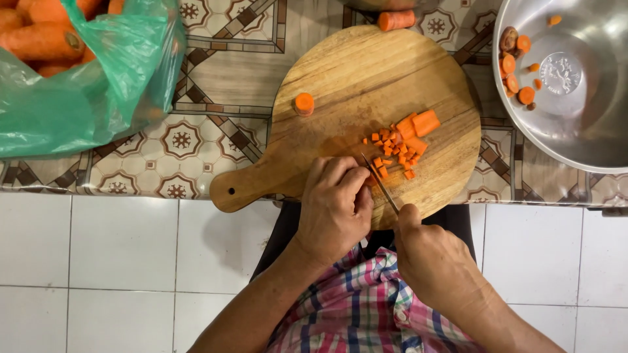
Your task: The person chops carrots into small pieces on a wooden cutting board using a knife. They transfer the chopped carrots into a metal bowl and continue chopping more carrots from a plastic bag.
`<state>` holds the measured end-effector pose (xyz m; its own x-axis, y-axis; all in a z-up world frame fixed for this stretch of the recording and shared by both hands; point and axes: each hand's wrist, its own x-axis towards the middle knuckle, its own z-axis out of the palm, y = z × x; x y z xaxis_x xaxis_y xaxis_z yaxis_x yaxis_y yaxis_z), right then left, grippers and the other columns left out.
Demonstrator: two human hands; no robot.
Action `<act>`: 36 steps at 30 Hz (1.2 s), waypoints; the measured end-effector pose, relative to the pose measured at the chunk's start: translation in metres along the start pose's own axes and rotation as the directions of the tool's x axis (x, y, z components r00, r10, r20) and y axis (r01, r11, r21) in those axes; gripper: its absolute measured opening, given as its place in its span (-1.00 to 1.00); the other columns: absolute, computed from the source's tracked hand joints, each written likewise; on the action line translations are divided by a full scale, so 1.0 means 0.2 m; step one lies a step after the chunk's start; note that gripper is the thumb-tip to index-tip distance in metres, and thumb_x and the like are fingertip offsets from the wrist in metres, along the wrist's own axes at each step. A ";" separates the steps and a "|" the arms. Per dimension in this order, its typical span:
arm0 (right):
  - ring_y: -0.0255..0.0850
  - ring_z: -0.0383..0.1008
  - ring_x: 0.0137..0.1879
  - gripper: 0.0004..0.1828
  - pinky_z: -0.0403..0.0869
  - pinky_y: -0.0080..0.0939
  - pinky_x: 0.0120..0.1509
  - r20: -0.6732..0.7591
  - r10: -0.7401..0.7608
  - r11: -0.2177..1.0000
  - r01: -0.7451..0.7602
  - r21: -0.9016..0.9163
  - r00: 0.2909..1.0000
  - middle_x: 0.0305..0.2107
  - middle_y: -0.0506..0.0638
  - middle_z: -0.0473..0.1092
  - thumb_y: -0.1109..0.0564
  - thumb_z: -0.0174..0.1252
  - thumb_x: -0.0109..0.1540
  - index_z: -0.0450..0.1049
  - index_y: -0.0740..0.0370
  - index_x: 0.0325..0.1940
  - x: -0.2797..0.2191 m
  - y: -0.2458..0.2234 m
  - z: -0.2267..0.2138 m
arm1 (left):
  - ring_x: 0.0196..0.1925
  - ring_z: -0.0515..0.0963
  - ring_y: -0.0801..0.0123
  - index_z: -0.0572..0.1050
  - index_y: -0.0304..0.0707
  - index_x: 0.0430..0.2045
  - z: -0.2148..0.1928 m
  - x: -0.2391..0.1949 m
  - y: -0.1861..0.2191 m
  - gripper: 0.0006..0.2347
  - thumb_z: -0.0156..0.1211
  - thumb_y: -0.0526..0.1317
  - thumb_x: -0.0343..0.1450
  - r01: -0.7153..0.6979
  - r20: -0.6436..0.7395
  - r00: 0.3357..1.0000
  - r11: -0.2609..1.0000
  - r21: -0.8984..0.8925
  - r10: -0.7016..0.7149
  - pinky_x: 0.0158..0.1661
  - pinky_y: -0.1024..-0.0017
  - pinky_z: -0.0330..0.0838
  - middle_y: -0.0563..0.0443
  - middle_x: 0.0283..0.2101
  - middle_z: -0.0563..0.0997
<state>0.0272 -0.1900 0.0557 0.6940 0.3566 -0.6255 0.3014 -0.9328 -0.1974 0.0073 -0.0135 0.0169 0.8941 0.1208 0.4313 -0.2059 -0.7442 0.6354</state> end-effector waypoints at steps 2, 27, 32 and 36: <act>0.21 0.38 -0.64 -0.88 0.31 0.19 -0.48 -0.013 0.014 1.000 -0.014 -0.001 1.000 -0.77 0.03 0.39 0.12 -0.25 0.37 0.08 0.09 -0.27 0.00 0.00 0.01 | -0.12 0.42 0.09 0.55 -0.47 -0.31 0.00 0.00 0.00 -0.88 0.24 -0.45 0.32 0.007 -0.018 1.000 1.000 -0.017 -0.007 -0.05 0.23 0.44 -0.13 -0.19 0.53; -0.02 0.43 -0.65 -0.92 0.38 0.01 -0.50 0.036 -0.044 0.992 0.048 -0.116 0.998 -0.73 -0.07 0.41 0.23 -0.29 0.35 0.13 0.13 -0.16 0.00 -0.05 0.01 | -0.13 0.45 0.07 0.57 -0.43 -0.35 0.02 -0.03 -0.02 -0.89 0.29 -0.46 0.30 0.016 -0.096 0.995 0.998 -0.054 -0.021 -0.09 0.20 0.47 -0.09 -0.21 0.60; 0.22 0.65 -0.21 -0.78 0.61 0.28 -0.06 -0.072 -0.025 0.990 0.015 -0.144 0.997 -0.49 0.10 0.53 0.03 -0.23 0.29 0.21 0.09 -0.02 0.01 -0.08 0.03 | -0.13 0.48 -0.02 0.58 -0.38 -0.37 0.06 -0.05 -0.03 -0.89 0.28 -0.47 0.28 0.029 -0.167 0.985 0.995 -0.091 -0.044 -0.12 0.16 0.50 -0.11 -0.24 0.52; -0.32 0.27 -0.70 -0.79 0.38 -0.26 -0.59 0.094 -0.012 0.997 0.019 -0.078 0.995 -0.71 -0.25 0.32 0.16 -0.38 0.46 0.20 0.11 -0.10 -0.02 -0.05 -0.09 | -0.12 0.41 0.09 0.56 -0.41 -0.32 0.03 -0.06 -0.01 -0.92 0.29 -0.44 0.36 0.003 -0.114 0.993 0.999 -0.053 -0.009 -0.09 0.20 0.44 -0.08 -0.19 0.49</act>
<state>0.0334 -0.1817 0.0739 0.6258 0.3609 -0.6915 0.3642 -0.9191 -0.1500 0.0001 -0.0169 0.0066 0.8447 0.2018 0.4958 -0.2241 -0.7078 0.6700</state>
